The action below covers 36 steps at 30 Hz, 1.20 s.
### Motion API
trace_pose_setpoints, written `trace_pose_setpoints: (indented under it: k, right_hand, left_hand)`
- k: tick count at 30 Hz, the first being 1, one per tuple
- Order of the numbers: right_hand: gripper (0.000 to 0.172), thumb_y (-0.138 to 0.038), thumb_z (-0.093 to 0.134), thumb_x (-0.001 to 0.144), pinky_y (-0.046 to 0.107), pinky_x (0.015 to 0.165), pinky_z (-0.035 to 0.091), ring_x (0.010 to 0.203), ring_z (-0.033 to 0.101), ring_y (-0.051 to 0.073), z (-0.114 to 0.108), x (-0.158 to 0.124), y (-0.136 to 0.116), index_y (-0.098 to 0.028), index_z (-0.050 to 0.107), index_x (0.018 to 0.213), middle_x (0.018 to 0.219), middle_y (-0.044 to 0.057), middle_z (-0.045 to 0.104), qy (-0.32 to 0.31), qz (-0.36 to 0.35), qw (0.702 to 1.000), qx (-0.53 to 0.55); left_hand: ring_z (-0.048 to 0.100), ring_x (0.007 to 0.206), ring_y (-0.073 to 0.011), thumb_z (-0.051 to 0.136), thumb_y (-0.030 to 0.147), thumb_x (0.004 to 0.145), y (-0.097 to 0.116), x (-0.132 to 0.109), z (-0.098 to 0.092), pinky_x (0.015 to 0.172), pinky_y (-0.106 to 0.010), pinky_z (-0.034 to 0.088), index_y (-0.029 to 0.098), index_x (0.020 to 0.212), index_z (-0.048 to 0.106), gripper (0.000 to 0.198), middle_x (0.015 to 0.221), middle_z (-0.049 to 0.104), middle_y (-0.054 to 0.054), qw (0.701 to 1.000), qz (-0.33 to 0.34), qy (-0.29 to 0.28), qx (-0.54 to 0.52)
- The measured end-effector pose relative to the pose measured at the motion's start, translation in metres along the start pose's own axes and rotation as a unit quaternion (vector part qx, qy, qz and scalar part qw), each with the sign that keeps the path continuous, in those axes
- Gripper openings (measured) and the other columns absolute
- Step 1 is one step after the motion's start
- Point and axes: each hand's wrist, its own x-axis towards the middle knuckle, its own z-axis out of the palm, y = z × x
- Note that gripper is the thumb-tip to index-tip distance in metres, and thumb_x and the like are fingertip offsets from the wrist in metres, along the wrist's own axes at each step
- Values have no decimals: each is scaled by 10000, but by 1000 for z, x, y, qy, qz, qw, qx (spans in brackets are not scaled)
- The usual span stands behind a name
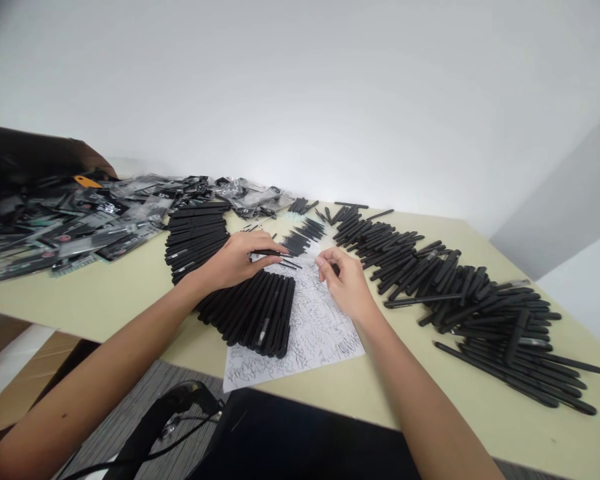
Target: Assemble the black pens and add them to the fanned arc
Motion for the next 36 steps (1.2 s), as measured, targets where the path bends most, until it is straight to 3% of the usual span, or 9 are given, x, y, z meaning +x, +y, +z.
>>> trace_pose_setpoints:
  k: [10, 16, 19, 23, 28, 36]
  right_hand:
    - [358, -466, 552, 970, 295, 592, 367, 575, 476, 141, -1, 0, -3, -195, 601, 741, 630, -2, 582, -28, 23, 999, 30]
    - [162, -322, 520, 931, 289, 587, 379, 606, 480, 149, 3, 2, 10, -194, 614, 958, 725, 5, 641, -37, 88, 987, 130]
    - [224, -295, 479, 947, 302, 661, 425, 687, 507, 161, 5, 1, 15, -197, 576, 1123, 864, 35, 710, -63, 64, 986, 137]
    - [369, -415, 541, 971, 314, 661, 472, 658, 532, 151, 6, -2, 12, -205, 509, 1272, 1011, 79, 751, -97, 37, 988, 117]
    - [374, -483, 616, 935, 296, 525, 454, 496, 465, 110, 6, -3, 7, -210, 585, 1188, 1011, 80, 761, -90, 58, 989, 97]
    - [334, -495, 630, 929, 296, 519, 445, 507, 504, 128, 5, -3, 7, -224, 671, 1119, 940, 52, 750, -85, 50, 992, 73]
  left_hand:
    - [681, 860, -162, 604, 290, 981, 9, 0, 1, 771, -289, 488, 190, 1037, 741, 179, 934, 748, -61, 1000, 23, 0, -11]
    - [672, 776, -148, 592, 268, 950, 9, 0, 1, 715, -267, 480, 180, 947, 730, 164, 871, 752, -44, 999, -2, 37, -4]
    - [665, 740, -142, 594, 269, 937, 10, 0, 1, 687, -258, 470, 181, 921, 731, 163, 849, 752, -38, 999, -17, 34, 2]
    - [674, 740, -144, 596, 275, 927, 11, 0, 0, 684, -257, 463, 187, 914, 736, 165, 844, 759, -32, 999, -23, 31, 14]
    - [673, 726, -137, 590, 273, 943, 14, 0, -1, 686, -257, 458, 187, 899, 737, 175, 844, 759, -28, 1000, -3, 7, 2]
    - [702, 791, -162, 543, 335, 996, 15, -1, -1, 706, -270, 478, 201, 1011, 763, 258, 901, 768, -63, 999, 21, -32, -21]
